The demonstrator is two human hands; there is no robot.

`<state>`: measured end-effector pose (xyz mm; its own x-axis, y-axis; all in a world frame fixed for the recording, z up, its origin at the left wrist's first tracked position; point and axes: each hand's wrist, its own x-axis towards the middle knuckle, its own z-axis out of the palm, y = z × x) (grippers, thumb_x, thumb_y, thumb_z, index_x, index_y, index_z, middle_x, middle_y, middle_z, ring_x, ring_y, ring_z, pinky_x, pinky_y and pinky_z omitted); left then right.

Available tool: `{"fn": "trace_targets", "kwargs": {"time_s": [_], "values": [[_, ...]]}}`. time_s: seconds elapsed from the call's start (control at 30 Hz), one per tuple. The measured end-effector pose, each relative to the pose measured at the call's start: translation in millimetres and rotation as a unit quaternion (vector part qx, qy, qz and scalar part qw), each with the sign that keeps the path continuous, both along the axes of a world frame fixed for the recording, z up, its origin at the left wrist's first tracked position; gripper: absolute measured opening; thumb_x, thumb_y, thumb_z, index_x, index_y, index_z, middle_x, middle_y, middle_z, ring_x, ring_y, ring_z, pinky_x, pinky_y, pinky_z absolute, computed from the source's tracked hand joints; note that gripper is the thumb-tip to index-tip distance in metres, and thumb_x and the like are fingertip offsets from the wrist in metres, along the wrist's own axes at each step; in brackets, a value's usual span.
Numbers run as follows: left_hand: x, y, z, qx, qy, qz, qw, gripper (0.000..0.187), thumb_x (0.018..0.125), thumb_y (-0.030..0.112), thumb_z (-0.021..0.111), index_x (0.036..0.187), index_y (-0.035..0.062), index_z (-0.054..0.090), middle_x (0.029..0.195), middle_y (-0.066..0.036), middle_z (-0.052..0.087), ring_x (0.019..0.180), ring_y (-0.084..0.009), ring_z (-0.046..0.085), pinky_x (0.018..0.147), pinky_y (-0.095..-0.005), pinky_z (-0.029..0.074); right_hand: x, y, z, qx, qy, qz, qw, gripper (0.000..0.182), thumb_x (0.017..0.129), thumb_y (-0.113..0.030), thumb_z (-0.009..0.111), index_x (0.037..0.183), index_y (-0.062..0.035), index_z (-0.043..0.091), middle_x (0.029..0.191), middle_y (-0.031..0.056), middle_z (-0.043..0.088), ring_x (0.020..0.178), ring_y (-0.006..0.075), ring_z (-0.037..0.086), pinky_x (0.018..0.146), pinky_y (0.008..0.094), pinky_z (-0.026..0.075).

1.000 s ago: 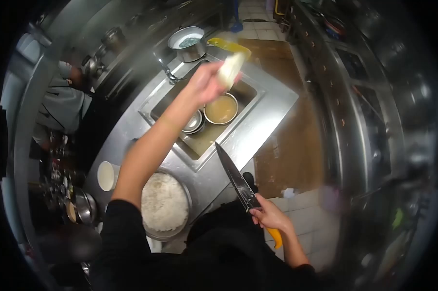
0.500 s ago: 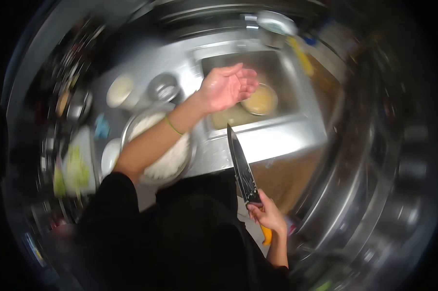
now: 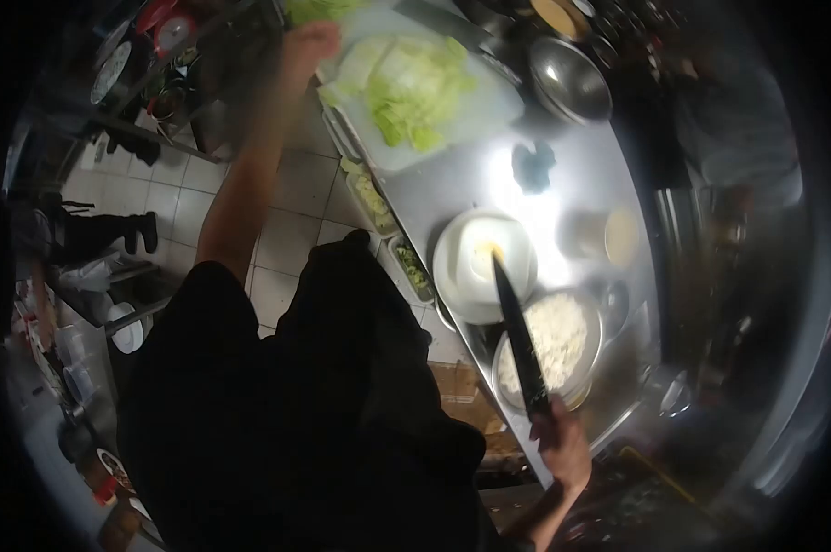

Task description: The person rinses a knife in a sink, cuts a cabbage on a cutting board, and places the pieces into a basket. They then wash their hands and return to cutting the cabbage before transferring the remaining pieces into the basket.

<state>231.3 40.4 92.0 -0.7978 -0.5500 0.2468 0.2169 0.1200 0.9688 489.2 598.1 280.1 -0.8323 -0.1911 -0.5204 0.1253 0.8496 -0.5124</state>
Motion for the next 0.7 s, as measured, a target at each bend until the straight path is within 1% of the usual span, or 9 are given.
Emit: {"fn": "trace_targets", "kwargs": {"time_s": [0.03, 0.13, 0.2, 0.23, 0.33, 0.43, 0.53, 0.6, 0.7], "values": [[-9, -26, -35, 0.007, 0.000, 0.010, 1.000, 0.020, 0.075, -0.003, 0.051, 0.087, -0.0008, 0.067, 0.072, -0.008, 0.065, 0.067, -0.0127, 0.062, 0.059, -0.0259, 0.049, -34, -45, 20, 0.058, 0.035, 0.064, 0.996, 0.015, 0.089, -0.012, 0.054, 0.098, -0.0003, 0.054, 0.056, 0.0052, 0.054, 0.047, 0.0111, 0.050, 0.044, 0.0272, 0.039], [-33, -61, -119, 0.056, -0.084, -0.134, 0.986, 0.018, 0.076, 0.007, 0.054, 0.084, -0.0006, 0.068, 0.071, -0.011, 0.066, 0.069, -0.0189, 0.064, 0.063, -0.0311, 0.050, -110, -87, 4, 0.113, 0.034, 0.147, 0.982, 0.027, 0.090, -0.018, 0.051, 0.106, 0.0026, 0.052, 0.058, 0.0070, 0.055, 0.049, 0.0149, 0.051, 0.047, 0.0289, 0.039], [-49, -40, -130, -0.120, -0.126, -0.049, 0.983, 0.023, 0.076, 0.016, 0.053, 0.086, 0.0008, 0.067, 0.078, -0.016, 0.067, 0.074, -0.0292, 0.063, 0.069, -0.0357, 0.049, -151, -156, 10, 0.035, -0.072, 0.091, 0.993, 0.030, 0.089, -0.018, 0.051, 0.110, 0.0029, 0.050, 0.061, 0.0060, 0.056, 0.048, 0.0120, 0.051, 0.042, 0.0253, 0.040], [-52, -47, -134, -0.106, -0.131, -0.054, 0.984, 0.023, 0.076, 0.016, 0.053, 0.086, 0.0008, 0.067, 0.078, -0.016, 0.067, 0.074, -0.0292, 0.063, 0.069, -0.0357, 0.049, -175, -197, 1, -0.002, -0.149, 0.045, 0.988, 0.031, 0.089, -0.018, 0.051, 0.114, 0.0016, 0.048, 0.063, 0.0059, 0.057, 0.046, 0.0108, 0.051, 0.040, 0.0231, 0.040], [-44, -30, -99, -0.159, -0.162, -0.114, 0.967, 0.026, 0.078, 0.020, 0.051, 0.088, 0.0019, 0.067, 0.083, -0.018, 0.065, 0.080, -0.0357, 0.061, 0.074, -0.0379, 0.047, -228, -248, -15, -0.066, -0.234, 0.016, 0.970, 0.033, 0.089, -0.015, 0.052, 0.117, -0.0003, 0.045, 0.063, 0.0077, 0.056, 0.045, 0.0096, 0.050, 0.037, 0.0219, 0.038], [-43, -27, -85, -0.066, -0.191, -0.132, 0.971, 0.027, 0.080, 0.018, 0.048, 0.091, 0.0021, 0.066, 0.084, -0.020, 0.065, 0.081, -0.0347, 0.062, 0.073, -0.0380, 0.047, -270, -294, -13, 0.007, -0.252, -0.030, 0.967, 0.043, 0.087, -0.011, 0.054, 0.127, -0.0043, 0.039, 0.087, 0.0073, 0.056, 0.056, 0.0150, 0.056, 0.040, 0.0251, 0.039], [-41, -19, -73, -0.027, -0.206, -0.170, 0.963, 0.033, 0.080, 0.018, 0.049, 0.104, 0.0000, 0.063, 0.093, -0.022, 0.064, 0.087, -0.0344, 0.061, 0.078, -0.0382, 0.046, -296, -324, -7, 0.041, -0.281, 0.008, 0.959, 0.046, 0.088, -0.011, 0.054, 0.131, -0.0062, 0.038, 0.090, 0.0076, 0.055, 0.056, 0.0152, 0.056, 0.041, 0.0251, 0.040], [-34, -1, -61, -0.051, -0.177, -0.069, 0.980, 0.047, 0.078, 0.022, 0.053, 0.118, -0.0026, 0.053, 0.107, -0.025, 0.059, 0.095, -0.0347, 0.058, 0.085, -0.0378, 0.045, -311, -324, -13, 0.022, -0.295, 0.018, 0.955, 0.042, 0.088, -0.012, 0.055, 0.127, -0.0061, 0.040, 0.088, 0.0066, 0.055, 0.056, 0.0144, 0.056, 0.041, 0.0246, 0.040], [-38, 9, -64, -0.154, -0.187, -0.071, 0.968, 0.065, 0.076, 0.026, 0.058, 0.131, -0.0026, 0.037, 0.118, -0.026, 0.052, 0.105, -0.0380, 0.051, 0.091, -0.0405, 0.041, -322, -336, -12, 0.007, -0.314, 0.045, 0.948, 0.032, 0.087, -0.013, 0.057, 0.117, -0.0061, 0.046, 0.083, 0.0041, 0.054, 0.057, 0.0124, 0.055, 0.041, 0.0235, 0.040]]}}
